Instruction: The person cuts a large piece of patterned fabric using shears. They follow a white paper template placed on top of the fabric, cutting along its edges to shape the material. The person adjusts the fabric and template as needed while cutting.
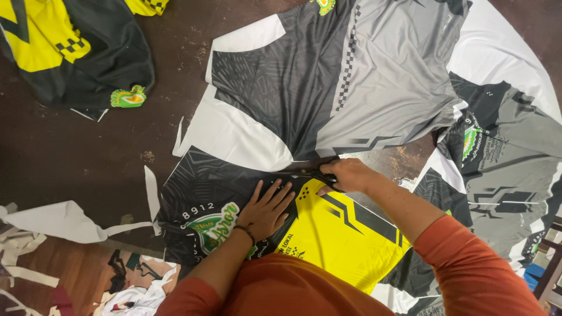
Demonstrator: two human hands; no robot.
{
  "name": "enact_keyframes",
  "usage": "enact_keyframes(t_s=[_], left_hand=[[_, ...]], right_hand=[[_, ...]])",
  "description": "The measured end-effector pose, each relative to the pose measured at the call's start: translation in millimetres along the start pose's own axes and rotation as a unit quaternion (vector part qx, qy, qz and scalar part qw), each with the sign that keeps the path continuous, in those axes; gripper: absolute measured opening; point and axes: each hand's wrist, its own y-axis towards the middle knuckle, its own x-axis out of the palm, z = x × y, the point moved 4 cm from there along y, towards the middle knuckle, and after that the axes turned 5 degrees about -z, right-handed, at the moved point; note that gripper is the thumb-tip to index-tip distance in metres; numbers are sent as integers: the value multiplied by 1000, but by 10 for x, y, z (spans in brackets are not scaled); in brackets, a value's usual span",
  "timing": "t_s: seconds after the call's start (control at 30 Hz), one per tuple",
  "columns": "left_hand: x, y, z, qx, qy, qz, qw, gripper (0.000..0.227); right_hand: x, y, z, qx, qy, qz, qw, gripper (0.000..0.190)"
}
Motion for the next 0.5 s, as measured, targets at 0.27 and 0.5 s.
enact_keyframes(t_s=[0.27,0.5], left_hand=[[28,-23,-5,1,14,12,1000,58],[94,-76,-15,-2,3,-27,1000,59]], right_hand=[[117,47,-102,2,26,9,1000,51],[333,170,-111,10,56,21,998,50]])
